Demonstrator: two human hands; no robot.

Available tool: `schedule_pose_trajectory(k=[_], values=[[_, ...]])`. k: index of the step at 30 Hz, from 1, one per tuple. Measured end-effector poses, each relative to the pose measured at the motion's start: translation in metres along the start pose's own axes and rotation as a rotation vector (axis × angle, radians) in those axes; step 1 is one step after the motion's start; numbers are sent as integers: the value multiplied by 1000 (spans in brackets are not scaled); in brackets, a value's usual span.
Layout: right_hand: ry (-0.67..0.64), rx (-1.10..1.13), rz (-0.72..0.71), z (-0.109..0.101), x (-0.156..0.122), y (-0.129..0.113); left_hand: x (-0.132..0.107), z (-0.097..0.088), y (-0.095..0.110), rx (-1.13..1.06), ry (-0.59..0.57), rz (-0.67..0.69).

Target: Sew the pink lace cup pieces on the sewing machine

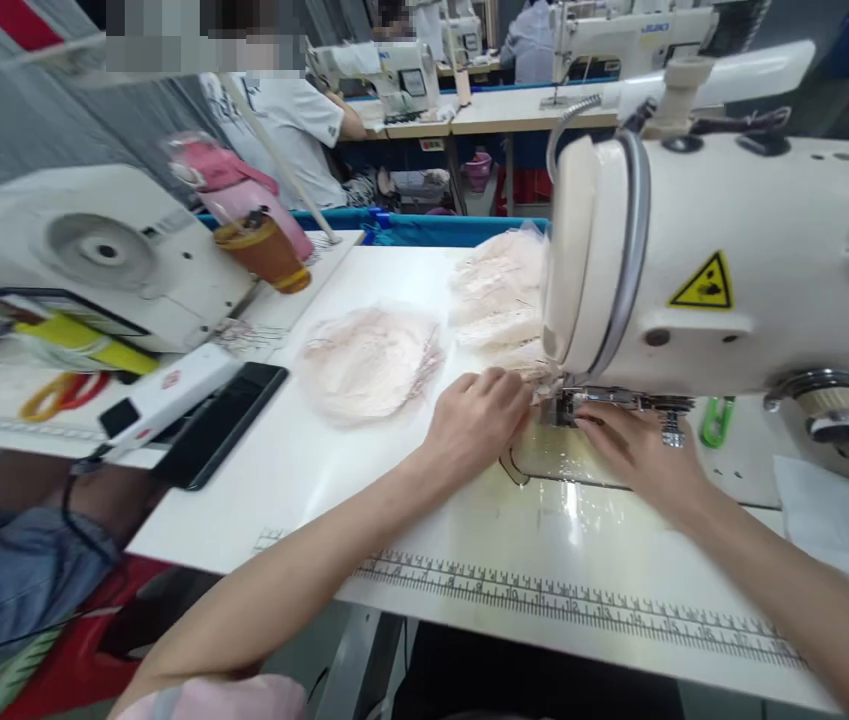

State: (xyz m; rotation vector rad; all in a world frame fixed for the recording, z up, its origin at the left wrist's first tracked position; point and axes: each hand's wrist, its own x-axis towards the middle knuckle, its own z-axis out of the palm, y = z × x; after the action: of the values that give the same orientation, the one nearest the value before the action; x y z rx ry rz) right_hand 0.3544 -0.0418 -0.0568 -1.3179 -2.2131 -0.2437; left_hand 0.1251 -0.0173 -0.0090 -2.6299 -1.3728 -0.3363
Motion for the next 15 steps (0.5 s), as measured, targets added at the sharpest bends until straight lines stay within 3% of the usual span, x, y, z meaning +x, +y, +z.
schedule_pose_trajectory(k=[4, 7, 15], values=[[15, -17, -14, 1, -2, 0, -6, -23, -49, 117, -3, -366], [34, -52, -42, 3, -3, 0, -17, -28, -82, 105, -40, -494], [42, -116, -17, 7, -4, -1, -34, -32, -102, -164, -5, -678]])
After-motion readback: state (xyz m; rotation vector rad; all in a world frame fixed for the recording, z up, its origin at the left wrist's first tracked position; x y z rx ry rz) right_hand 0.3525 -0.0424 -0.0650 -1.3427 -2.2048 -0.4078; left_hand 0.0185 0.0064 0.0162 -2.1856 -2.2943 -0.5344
